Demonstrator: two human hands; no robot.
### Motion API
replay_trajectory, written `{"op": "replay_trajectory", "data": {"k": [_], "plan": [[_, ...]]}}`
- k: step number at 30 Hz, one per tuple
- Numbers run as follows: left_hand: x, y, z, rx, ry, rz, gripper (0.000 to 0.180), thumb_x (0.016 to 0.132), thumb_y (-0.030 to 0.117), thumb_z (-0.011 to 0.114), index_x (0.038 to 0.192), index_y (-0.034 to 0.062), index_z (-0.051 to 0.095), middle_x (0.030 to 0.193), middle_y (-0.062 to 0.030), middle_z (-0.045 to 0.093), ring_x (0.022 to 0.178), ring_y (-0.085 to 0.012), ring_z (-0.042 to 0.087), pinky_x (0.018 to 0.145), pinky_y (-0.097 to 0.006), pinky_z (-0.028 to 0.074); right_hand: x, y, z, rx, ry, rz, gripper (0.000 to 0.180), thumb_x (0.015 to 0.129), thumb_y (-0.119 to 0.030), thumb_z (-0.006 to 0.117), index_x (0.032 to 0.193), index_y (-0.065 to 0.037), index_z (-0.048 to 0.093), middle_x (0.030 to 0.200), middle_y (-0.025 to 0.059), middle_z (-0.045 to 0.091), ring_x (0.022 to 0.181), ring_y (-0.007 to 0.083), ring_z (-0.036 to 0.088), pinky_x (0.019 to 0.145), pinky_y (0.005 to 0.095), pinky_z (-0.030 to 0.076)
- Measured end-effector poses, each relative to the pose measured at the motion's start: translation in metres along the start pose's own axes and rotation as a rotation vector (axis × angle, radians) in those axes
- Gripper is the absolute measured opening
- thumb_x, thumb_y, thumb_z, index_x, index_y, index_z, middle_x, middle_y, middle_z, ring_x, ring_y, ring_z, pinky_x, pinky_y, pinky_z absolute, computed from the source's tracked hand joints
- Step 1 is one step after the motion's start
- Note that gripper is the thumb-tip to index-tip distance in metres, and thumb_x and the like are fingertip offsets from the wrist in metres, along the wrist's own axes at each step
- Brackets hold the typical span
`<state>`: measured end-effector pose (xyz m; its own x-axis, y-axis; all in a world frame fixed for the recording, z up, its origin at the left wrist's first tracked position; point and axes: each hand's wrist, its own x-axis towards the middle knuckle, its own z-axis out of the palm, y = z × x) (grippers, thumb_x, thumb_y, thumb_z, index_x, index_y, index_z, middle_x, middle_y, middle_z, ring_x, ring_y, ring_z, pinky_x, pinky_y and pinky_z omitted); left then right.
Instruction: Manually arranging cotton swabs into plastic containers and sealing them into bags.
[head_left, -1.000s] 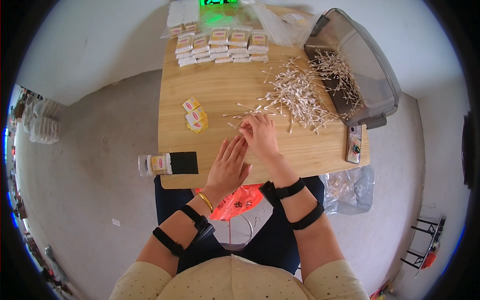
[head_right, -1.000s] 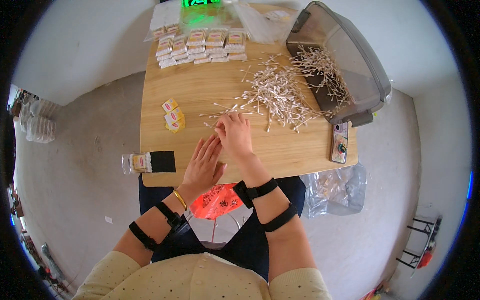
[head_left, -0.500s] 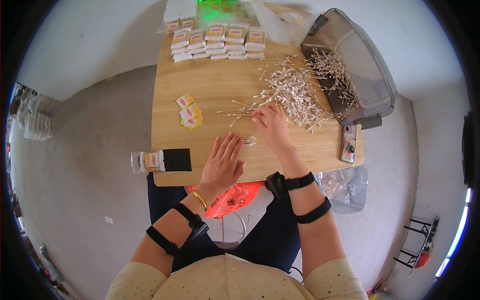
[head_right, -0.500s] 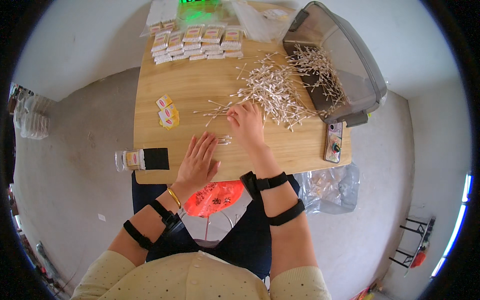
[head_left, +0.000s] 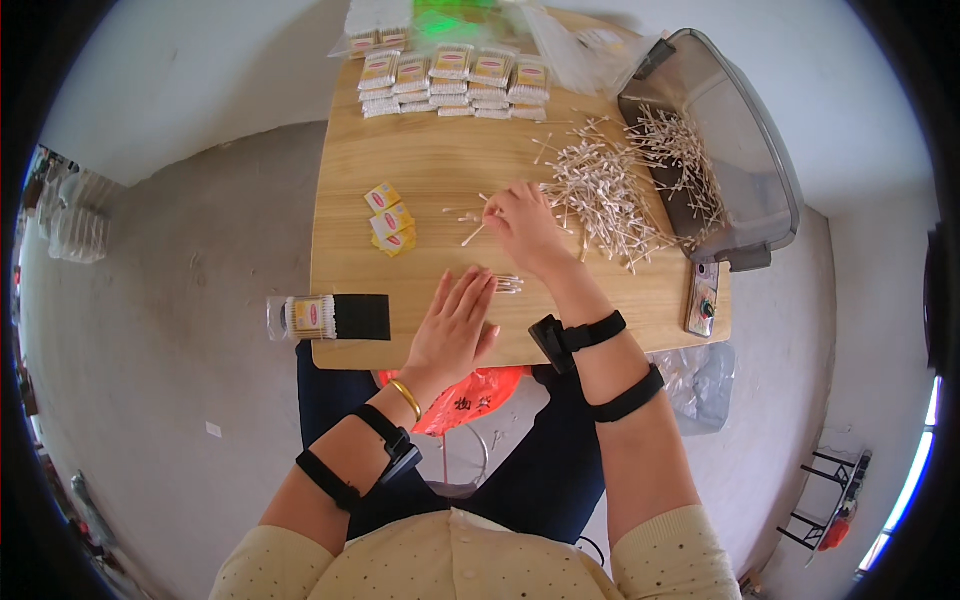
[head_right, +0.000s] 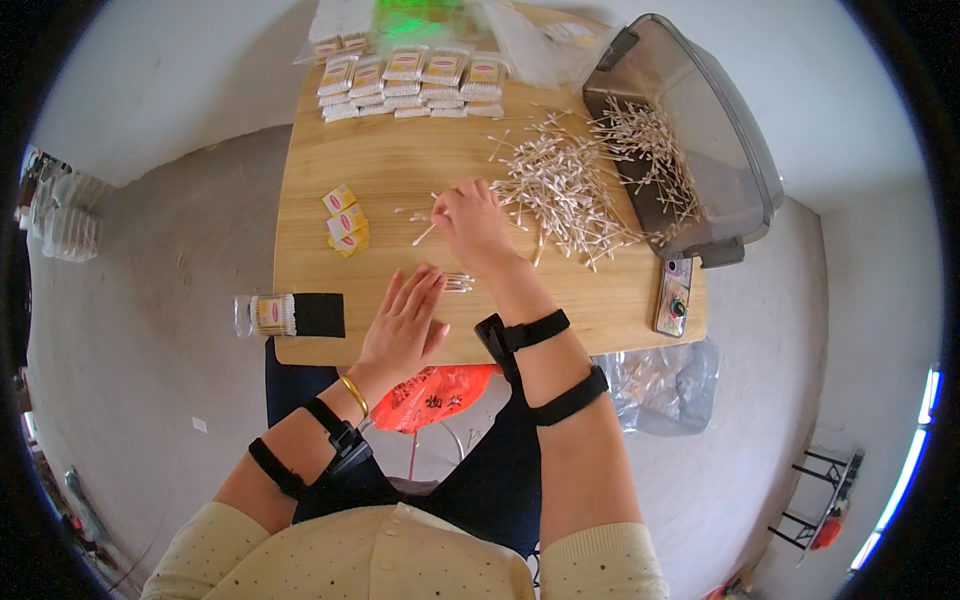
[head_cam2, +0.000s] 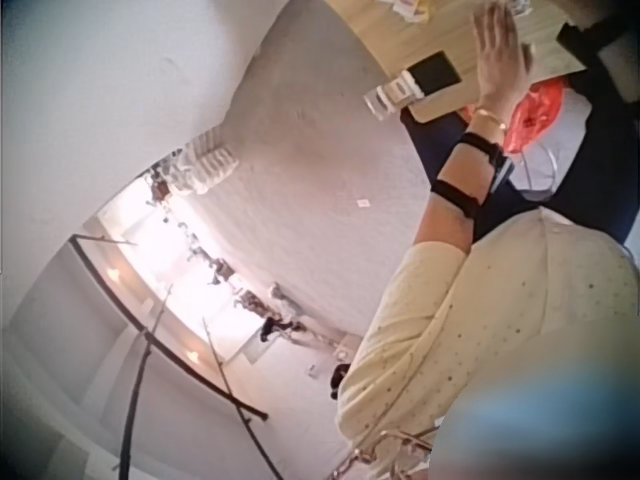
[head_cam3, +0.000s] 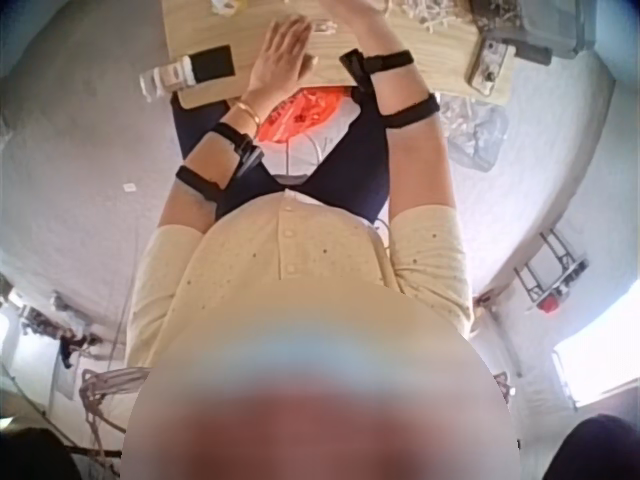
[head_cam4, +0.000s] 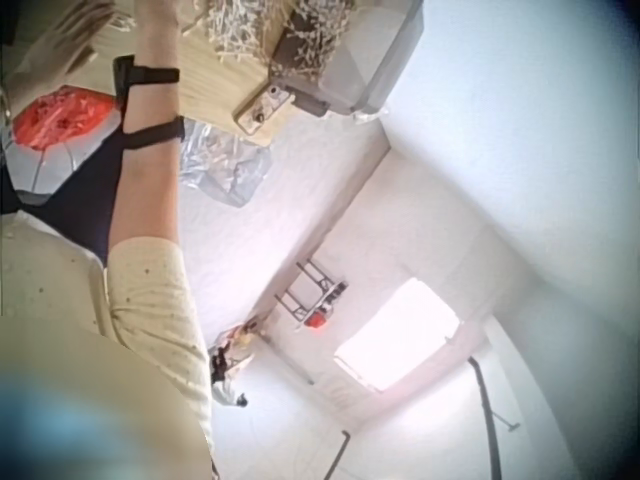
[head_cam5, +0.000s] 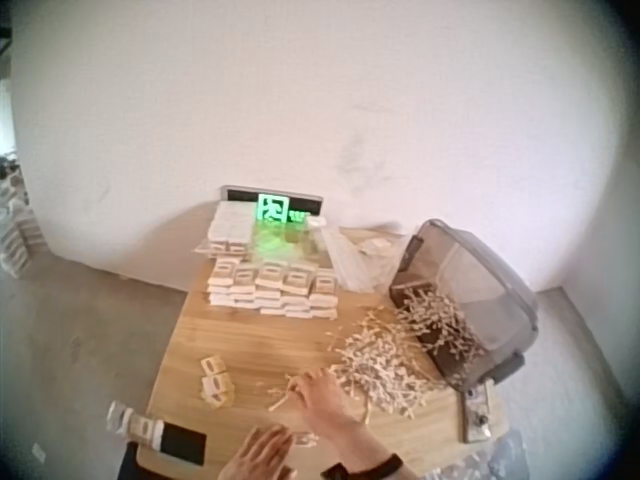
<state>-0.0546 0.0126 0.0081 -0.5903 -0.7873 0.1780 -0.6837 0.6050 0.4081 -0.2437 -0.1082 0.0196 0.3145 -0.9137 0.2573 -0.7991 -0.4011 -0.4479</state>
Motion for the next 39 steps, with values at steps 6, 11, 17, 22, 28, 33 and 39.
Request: {"op": "replay_trajectory", "data": {"k": [6, 11, 17, 22, 28, 33, 39], "plan": [[0.000, 0.000, 0.001, 0.009, 0.012, 0.002, 0.067, 0.098, 0.032, 0.056, 0.153, -0.0023, 0.038, 0.155, -0.0178, 0.042, 0.151, -0.0321, 0.033, 0.127, -0.052, 0.020, 0.002, 0.005, -0.011, 0.866, 0.177, 0.485, 0.017, 0.100, -0.023, 0.067, 0.104, -0.007, 0.069, 0.099, 0.0032, 0.064, 0.092, 0.0151, 0.058, 0.084, 0.0288, 0.044], [-0.002, -0.002, 0.001, 0.020, 0.013, 0.001, 0.067, 0.098, 0.032, 0.057, 0.153, -0.0019, 0.037, 0.156, -0.0171, 0.042, 0.151, -0.0312, 0.033, 0.128, -0.052, 0.019, -0.010, 0.012, -0.023, 1.478, 0.346, 0.569, 0.022, 0.104, -0.028, 0.063, 0.113, -0.007, 0.067, 0.091, -0.0046, 0.064, 0.085, 0.0061, 0.055, 0.075, 0.0236, 0.041], [-0.001, -0.001, 0.004, 0.014, 0.016, 0.002, 0.067, 0.099, 0.033, 0.056, 0.153, -0.0019, 0.037, 0.155, -0.0170, 0.042, 0.151, -0.0312, 0.033, 0.128, -0.051, 0.017, -0.051, 0.013, -0.009, 0.270, -0.028, 0.223, 0.014, 0.090, -0.022, 0.074, 0.094, -0.010, 0.071, 0.095, 0.0046, 0.068, 0.090, 0.0251, 0.061, 0.085, 0.0360, 0.047], [-0.003, -0.003, 0.000, -0.015, 0.022, -0.011, 0.066, 0.099, 0.032, 0.057, 0.152, -0.0014, 0.038, 0.154, -0.0176, 0.043, 0.151, -0.0326, 0.033, 0.128, -0.052, 0.019, -0.042, -0.024, -0.004, 0.133, -0.002, 0.178, 0.012, 0.081, -0.015, 0.078, 0.091, -0.012, 0.071, 0.101, 0.0090, 0.062, 0.107, 0.0337, 0.056, 0.093, 0.0463, 0.046], [-0.001, -0.002, 0.002, -0.017, 0.036, 0.008, 0.066, 0.100, 0.032, 0.056, 0.153, -0.0012, 0.039, 0.157, -0.0175, 0.039, 0.152, -0.0333, 0.030, 0.128, -0.052, 0.019, -0.010, -0.017, 0.000, -0.034, 0.117, 0.090, 0.019, 0.078, -0.009, 0.079, 0.094, -0.014, 0.070, 0.106, 0.0066, 0.058, 0.107, 0.0315, 0.055, 0.094, 0.0455, 0.045], [-0.001, -0.003, 0.000, -0.013, 0.015, 0.001, 0.065, 0.101, 0.033, 0.054, 0.154, -0.0017, 0.038, 0.160, -0.0175, 0.037, 0.154, -0.0326, 0.027, 0.128, -0.052, 0.018, 0.002, -0.014, 0.007, -0.014, 0.024, 0.062, 0.017, 0.079, -0.012, 0.080, 0.093, -0.015, 0.071, 0.106, 0.0053, 0.056, 0.109, 0.0303, 0.053, 0.096, 0.0450, 0.045], [-0.001, -0.003, 0.001, -0.019, 0.022, -0.001, 0.065, 0.100, 0.032, 0.054, 0.154, -0.0013, 0.039, 0.160, -0.0174, 0.037, 0.155, -0.0321, 0.027, 0.129, -0.051, 0.017, 0.002, -0.023, 0.013, -0.014, -0.022, 0.055, 0.010, 0.080, -0.016, 0.080, 0.085, -0.014, 0.072, 0.108, 0.0050, 0.057, 0.111, 0.0294, 0.053, 0.097, 0.0455, 0.045]]}}
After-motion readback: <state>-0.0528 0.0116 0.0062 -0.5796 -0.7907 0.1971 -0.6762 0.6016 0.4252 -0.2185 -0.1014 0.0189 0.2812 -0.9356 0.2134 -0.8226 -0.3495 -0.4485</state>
